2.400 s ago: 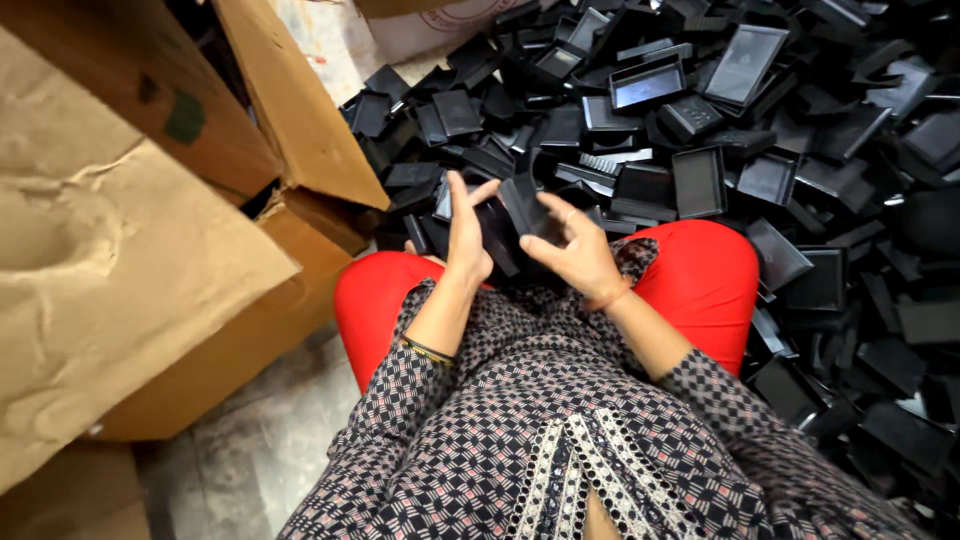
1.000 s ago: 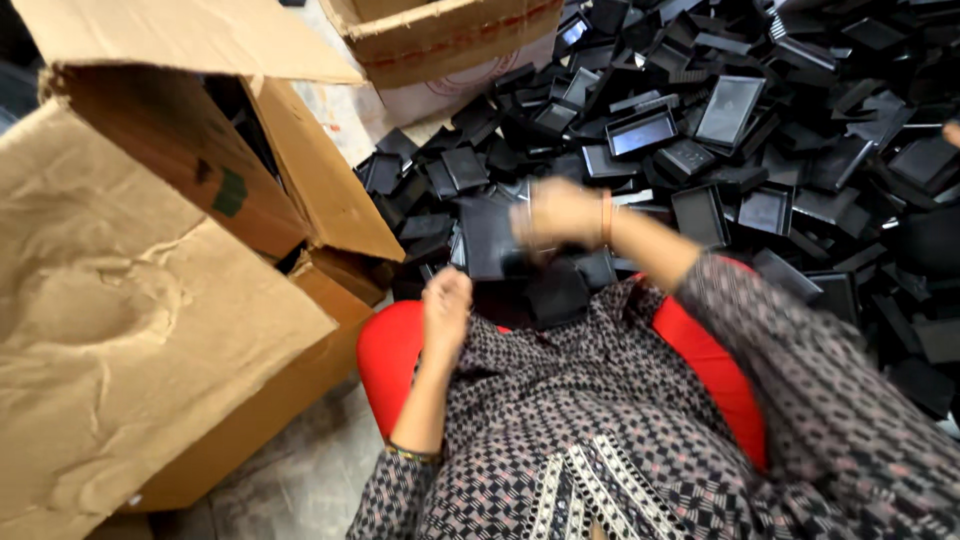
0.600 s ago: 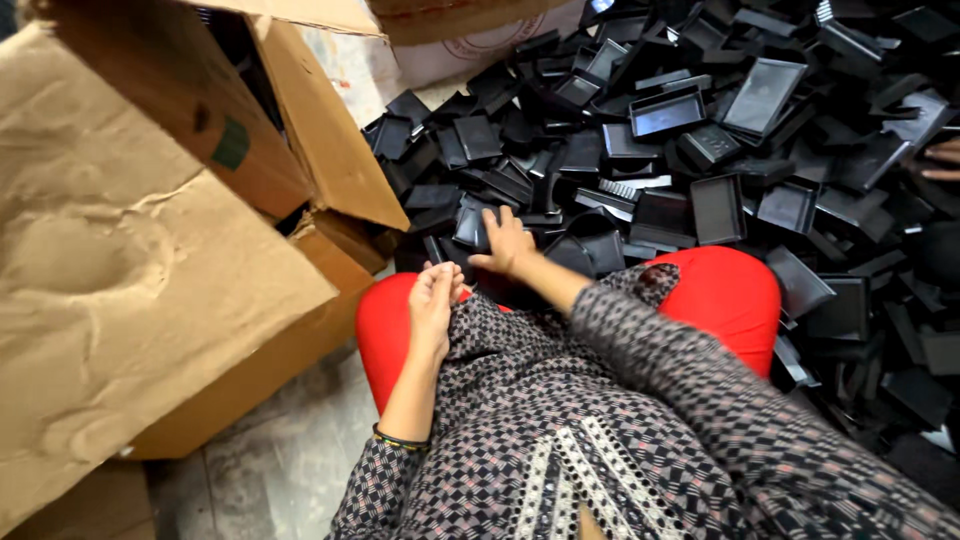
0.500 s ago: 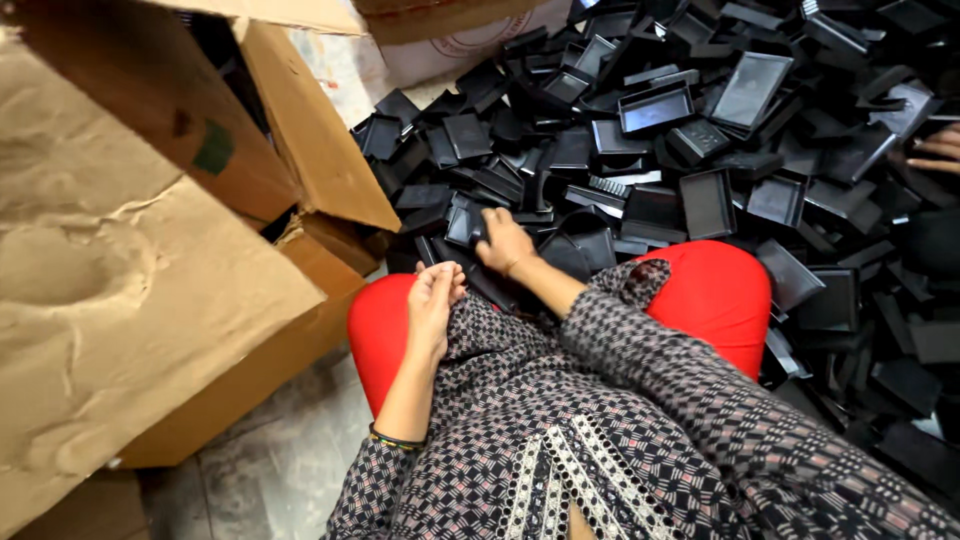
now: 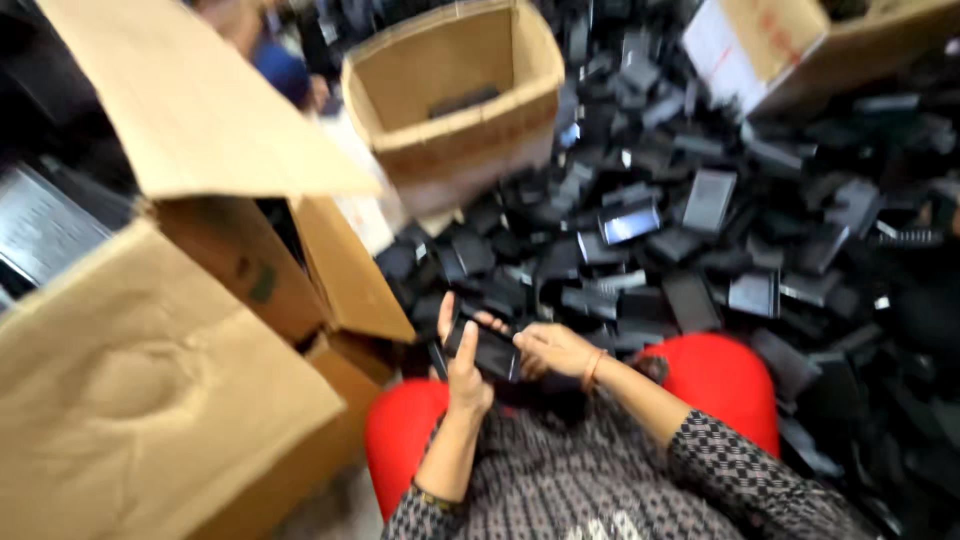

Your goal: The person sits on the floor and sorts through a large pile of black compact disc cases. They pick up cases one by one, open them to check the contents, and place them into a cardboard box.

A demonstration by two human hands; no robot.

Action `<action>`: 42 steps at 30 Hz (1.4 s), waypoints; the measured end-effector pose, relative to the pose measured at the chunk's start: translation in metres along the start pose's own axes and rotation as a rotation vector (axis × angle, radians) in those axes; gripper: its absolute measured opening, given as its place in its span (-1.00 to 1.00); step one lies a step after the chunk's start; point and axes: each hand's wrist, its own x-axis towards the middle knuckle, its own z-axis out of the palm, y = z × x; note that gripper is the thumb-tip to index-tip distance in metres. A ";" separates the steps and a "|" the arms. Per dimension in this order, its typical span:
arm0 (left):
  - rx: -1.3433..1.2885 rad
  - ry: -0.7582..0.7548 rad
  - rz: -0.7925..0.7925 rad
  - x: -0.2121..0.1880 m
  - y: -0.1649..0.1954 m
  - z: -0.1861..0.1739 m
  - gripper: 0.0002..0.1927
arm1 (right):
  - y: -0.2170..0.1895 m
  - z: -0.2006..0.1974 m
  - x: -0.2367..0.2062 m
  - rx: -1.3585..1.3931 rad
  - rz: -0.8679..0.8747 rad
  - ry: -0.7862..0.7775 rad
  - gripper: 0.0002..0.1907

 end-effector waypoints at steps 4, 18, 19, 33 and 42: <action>0.000 0.253 -0.310 0.019 0.021 -0.014 -0.48 | 0.011 -0.060 0.077 -1.149 -0.107 0.423 -0.65; -0.165 0.288 -1.010 -0.033 -0.006 -0.007 -0.32 | -0.035 -0.041 -0.037 -0.670 -0.623 0.561 -0.84; -0.183 0.220 -1.038 -0.027 -0.013 0.003 -0.22 | -0.035 -0.028 -0.053 -0.612 -0.594 0.478 -0.82; 0.185 0.266 -0.422 0.012 -0.033 0.027 -0.42 | -0.045 0.010 -0.079 -0.192 -0.393 0.472 -0.44; 0.225 0.222 -0.162 0.006 -0.032 0.028 -0.46 | -0.045 0.036 -0.085 -0.266 -0.399 0.494 -0.41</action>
